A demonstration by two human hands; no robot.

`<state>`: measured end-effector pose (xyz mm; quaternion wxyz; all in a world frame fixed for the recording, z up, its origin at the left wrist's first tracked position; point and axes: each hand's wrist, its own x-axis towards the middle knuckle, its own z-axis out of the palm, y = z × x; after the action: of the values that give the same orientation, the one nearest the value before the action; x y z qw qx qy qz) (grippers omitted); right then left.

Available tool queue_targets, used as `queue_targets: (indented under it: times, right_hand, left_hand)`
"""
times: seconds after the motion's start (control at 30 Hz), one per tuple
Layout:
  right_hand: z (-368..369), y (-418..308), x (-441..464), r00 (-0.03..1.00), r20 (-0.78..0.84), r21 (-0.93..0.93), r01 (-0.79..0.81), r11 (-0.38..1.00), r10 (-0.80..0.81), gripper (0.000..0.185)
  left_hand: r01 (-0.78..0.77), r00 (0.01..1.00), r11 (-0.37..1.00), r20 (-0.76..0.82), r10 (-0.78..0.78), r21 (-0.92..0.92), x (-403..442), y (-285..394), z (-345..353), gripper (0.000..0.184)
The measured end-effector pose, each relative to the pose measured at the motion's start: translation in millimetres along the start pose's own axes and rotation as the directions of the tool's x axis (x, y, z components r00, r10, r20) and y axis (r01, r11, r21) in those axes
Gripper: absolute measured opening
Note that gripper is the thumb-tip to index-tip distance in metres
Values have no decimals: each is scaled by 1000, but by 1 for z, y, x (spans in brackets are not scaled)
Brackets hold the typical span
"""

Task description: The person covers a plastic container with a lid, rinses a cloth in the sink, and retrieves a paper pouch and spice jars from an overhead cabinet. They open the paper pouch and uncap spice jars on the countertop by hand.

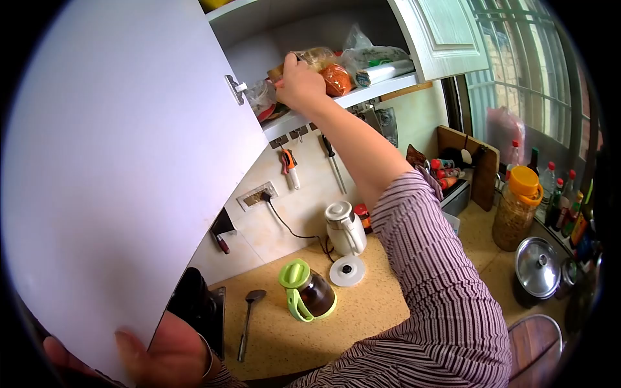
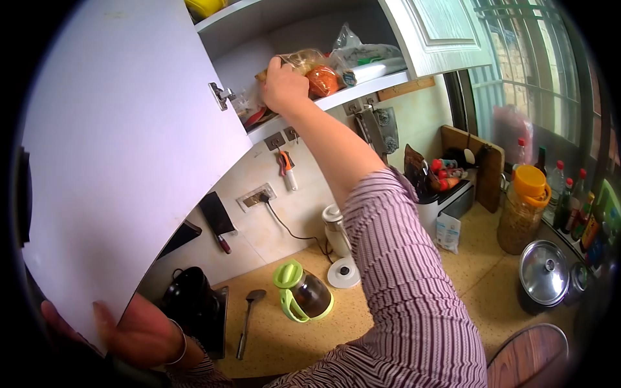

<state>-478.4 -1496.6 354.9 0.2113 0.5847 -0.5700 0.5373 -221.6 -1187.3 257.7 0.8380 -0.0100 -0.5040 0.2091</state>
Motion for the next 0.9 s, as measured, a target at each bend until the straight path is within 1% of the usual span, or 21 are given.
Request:
queue_targets:
  times: [0.07,0.1,0.13,0.17,0.23,0.27,0.3,0.37,0.43,0.5,0.53,0.57,0.67,0.7,0.77,0.8,0.83,0.87,0.9]
  right_hand:
    - [-27,0,-8,992,-65,158,114,981,-105,73]
    - [-39,2,-14,992,-64,161,117,980,-108,73]
    - [-51,6,-20,988,-81,408,153,900,-131,78]
    - [-63,10,-27,984,-101,626,178,759,-147,84]
    - [-83,17,-42,984,0,842,98,531,-180,92]
    - [-92,22,-50,978,34,881,68,468,-207,96]
    - [-100,25,-59,978,38,882,63,467,-204,96]
    - [-115,28,-75,960,87,951,0,310,-267,96]
    - [-126,32,-89,954,105,956,-19,294,-280,94]
    - [-135,35,-101,940,131,982,-80,171,-313,86]
    - [-141,35,-108,938,130,989,-101,106,-322,86]
    - [-142,37,-112,939,132,989,-102,108,-318,86]
    - [-142,43,-122,932,55,996,-79,-52,-357,92]
    - [-140,45,-127,933,55,996,-78,-50,-357,92]
    - [-139,48,-142,934,120,993,-114,36,-336,96]
    - [-145,49,-156,911,194,977,-146,156,-364,98]
    - [-150,50,-171,861,327,939,-250,234,-391,102]
    - [-160,52,-189,774,465,884,-379,273,-431,105]
    - [-137,66,-205,753,435,897,-312,314,-494,106]
  left_hand:
    - [-3,1000,1000,5,3,-12,1,0,0,71]
    - [7,1000,1000,10,-7,-13,1,0,-1,71]
    - [20,1000,1000,15,-20,-13,0,0,-2,72]
    - [21,1000,1000,14,-21,-8,0,1,-2,72]
    - [33,999,999,32,-34,33,-1,3,-1,73]
    - [35,999,999,34,-37,38,-2,4,0,73]
    - [42,998,999,38,-43,12,-2,5,1,72]
    - [52,998,999,47,-51,-16,-2,7,1,72]
    - [86,996,994,26,-85,-66,-3,9,1,70]
    - [96,995,993,7,-96,-67,-4,10,6,69]
    - [100,995,993,-16,-102,-62,-4,11,8,68]
    - [104,994,992,-14,-105,-65,-4,12,9,68]
    - [95,995,995,28,-94,-40,-3,12,7,66]
    - [88,995,996,37,-88,-14,-2,12,6,65]
    - [84,995,996,46,-84,9,-2,12,4,65]
    - [79,996,995,42,-82,55,-2,12,4,63]
    - [75,996,992,36,-79,100,-3,11,4,63]
    - [80,996,992,33,-83,98,-3,11,3,63]
    - [78,996,986,21,-83,149,-3,11,3,62]
